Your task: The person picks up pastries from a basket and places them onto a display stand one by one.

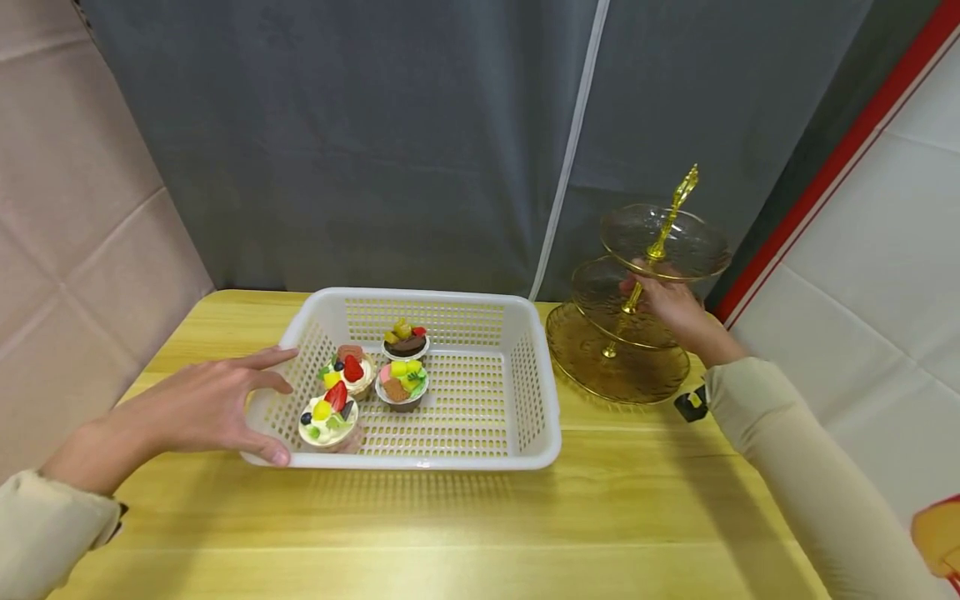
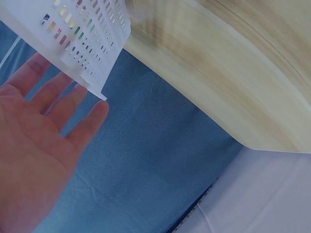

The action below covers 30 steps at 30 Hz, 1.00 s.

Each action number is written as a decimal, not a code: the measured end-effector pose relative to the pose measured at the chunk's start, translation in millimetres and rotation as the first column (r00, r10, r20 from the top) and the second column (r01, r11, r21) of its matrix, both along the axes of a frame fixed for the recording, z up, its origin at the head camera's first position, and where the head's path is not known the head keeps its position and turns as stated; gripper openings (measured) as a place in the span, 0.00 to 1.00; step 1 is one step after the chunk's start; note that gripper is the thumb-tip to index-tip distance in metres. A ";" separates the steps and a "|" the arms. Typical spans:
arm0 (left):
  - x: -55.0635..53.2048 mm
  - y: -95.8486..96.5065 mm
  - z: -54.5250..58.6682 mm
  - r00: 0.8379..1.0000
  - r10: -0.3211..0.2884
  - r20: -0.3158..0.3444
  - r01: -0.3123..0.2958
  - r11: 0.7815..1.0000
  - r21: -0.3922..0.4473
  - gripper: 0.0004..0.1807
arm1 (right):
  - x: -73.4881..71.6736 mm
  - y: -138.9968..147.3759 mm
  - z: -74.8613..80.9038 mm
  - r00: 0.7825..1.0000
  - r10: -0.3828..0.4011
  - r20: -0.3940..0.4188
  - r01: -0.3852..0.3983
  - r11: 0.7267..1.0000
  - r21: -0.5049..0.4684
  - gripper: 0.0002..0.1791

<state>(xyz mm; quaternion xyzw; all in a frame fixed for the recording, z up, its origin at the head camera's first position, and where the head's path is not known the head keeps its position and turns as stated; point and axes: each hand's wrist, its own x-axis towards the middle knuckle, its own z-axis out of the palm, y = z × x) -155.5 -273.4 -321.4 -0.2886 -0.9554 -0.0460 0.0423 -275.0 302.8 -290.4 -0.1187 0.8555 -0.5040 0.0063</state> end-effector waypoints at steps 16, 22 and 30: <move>0.5 -0.2 -0.4 1.000 0.011 0.022 -0.011 1.000 0.005 0.48 | -2.6 -28.3 1.5 0.999 -0.040 0.013 0.041 0.996 -0.076 0.31; 0.5 0.1 -0.1 1.000 0.012 0.023 -0.012 1.000 0.006 0.48 | -3.2 -34.1 0.8 1.000 -0.023 0.016 0.024 0.997 -0.074 0.30; 0.5 0.3 0.3 1.000 0.011 0.026 -0.011 1.000 0.004 0.47 | -5.8 -40.2 1.3 0.999 -0.008 0.034 0.009 1.000 -0.021 0.34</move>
